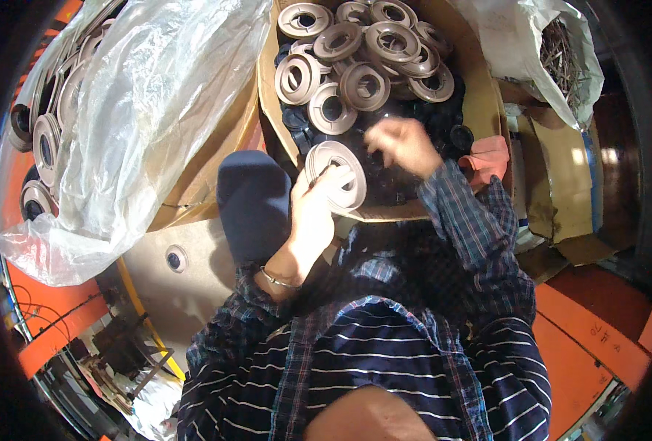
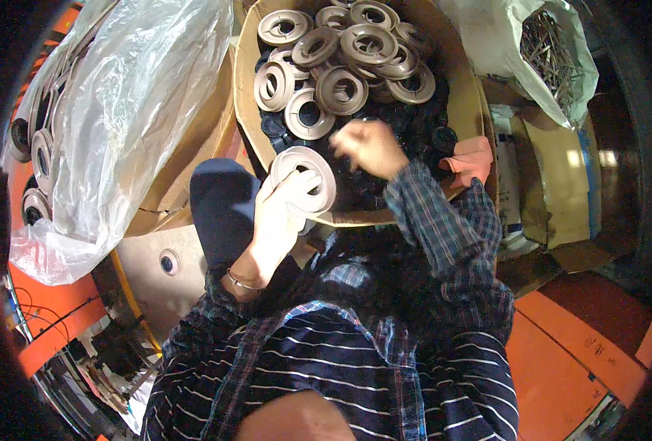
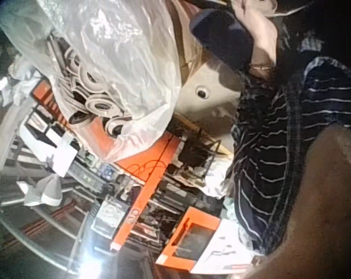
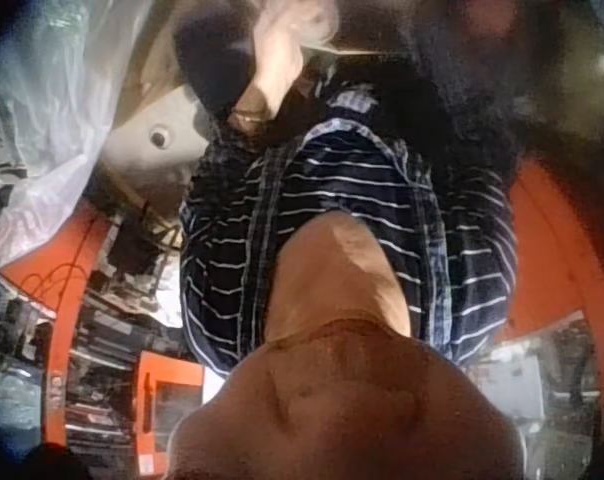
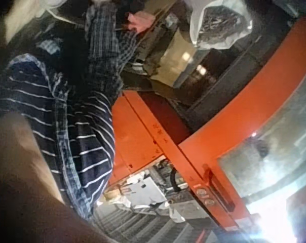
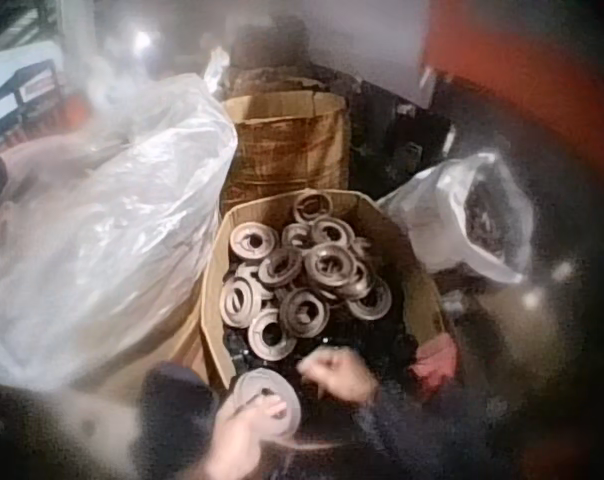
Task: The person sits on the floor and repeatedly picks up beige circular parts and black cylindrical inserts from a box. They insert the black pieces into the beige parts and place the assembled units into a plastic bag. The process continues with multiple units throughout the clip.
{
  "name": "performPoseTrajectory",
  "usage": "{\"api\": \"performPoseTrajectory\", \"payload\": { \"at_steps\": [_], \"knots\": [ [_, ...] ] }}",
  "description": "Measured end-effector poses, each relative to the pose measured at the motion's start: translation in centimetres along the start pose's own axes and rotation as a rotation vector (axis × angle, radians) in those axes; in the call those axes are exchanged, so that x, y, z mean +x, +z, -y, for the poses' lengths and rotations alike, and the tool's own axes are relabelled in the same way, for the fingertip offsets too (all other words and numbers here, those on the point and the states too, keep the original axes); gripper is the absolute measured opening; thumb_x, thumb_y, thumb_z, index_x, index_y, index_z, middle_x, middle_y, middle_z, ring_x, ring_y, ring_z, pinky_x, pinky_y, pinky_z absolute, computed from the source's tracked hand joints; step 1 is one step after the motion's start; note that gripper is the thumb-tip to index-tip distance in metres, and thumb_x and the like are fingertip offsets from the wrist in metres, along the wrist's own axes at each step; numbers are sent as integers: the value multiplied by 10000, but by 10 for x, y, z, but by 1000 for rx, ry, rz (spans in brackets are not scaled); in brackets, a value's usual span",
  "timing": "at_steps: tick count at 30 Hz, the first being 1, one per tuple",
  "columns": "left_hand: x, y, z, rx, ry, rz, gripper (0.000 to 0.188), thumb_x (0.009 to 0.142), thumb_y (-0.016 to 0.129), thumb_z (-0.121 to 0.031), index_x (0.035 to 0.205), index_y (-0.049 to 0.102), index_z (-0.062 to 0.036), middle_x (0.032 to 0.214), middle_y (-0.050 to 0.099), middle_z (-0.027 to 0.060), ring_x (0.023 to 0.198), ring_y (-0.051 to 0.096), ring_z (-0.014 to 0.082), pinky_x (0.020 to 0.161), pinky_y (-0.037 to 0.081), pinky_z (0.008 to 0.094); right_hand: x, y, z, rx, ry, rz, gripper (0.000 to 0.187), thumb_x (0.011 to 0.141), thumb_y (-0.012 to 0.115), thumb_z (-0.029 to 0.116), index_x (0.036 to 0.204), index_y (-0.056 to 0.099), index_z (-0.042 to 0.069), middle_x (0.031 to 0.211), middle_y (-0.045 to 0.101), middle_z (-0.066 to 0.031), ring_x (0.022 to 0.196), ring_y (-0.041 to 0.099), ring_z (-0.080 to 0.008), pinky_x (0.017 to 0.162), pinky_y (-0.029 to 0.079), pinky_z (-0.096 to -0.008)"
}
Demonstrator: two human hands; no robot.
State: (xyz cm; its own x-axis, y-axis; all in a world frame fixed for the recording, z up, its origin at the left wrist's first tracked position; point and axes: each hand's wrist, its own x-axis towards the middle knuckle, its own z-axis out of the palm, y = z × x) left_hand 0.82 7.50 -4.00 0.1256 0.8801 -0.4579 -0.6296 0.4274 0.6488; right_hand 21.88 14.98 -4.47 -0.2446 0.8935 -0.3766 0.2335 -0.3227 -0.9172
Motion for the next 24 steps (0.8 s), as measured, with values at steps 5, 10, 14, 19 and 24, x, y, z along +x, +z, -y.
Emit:
{"api": "performPoseTrajectory", "payload": {
  "at_steps": [5,10,14,19,24],
  "knots": [
    [-7,7,-4,-66,-1,19,351,893,675,-49,1227,572,-16,1057,665,56,974,648,142,870,523,300,45,-26,-88,-1372,-41,-237,251,784,743,230,953,672,58,1087,607,-128,1073,587,-353,856,505,-463],
    [-11,12,-16,-65,-34,39,348,891,674,-55,1224,581,-16,1071,663,67,982,647,156,887,517,298,40,-14,-77,-1005,-240,-305,183,755,764,200,861,697,67,1281,567,-165,1171,524,-385,1002,430,-475],
    [-14,21,-23,-75,-54,47,333,910,625,-42,1239,582,-11,1100,663,82,1010,651,175,909,514,302,0,-4,-2,-90,-176,48,212,753,783,128,852,625,26,1233,600,-131,1117,593,-226,1002,433,-356],
    [-37,29,-39,270,157,219,352,932,578,-50,1274,557,29,1162,647,89,1031,636,167,912,509,287,-84,28,48,-545,-693,-102,658,780,802,154,1355,502,38,1338,552,-151,1286,513,-275,1090,403,-374],
    [-70,33,-40,556,147,104,384,946,591,-107,1306,534,17,1143,635,89,970,599,122,868,502,280,-113,53,53,-242,-568,-162,639,813,776,129,1369,485,9,1349,547,-150,1258,534,-277,1070,418,-365]
  ]
}}
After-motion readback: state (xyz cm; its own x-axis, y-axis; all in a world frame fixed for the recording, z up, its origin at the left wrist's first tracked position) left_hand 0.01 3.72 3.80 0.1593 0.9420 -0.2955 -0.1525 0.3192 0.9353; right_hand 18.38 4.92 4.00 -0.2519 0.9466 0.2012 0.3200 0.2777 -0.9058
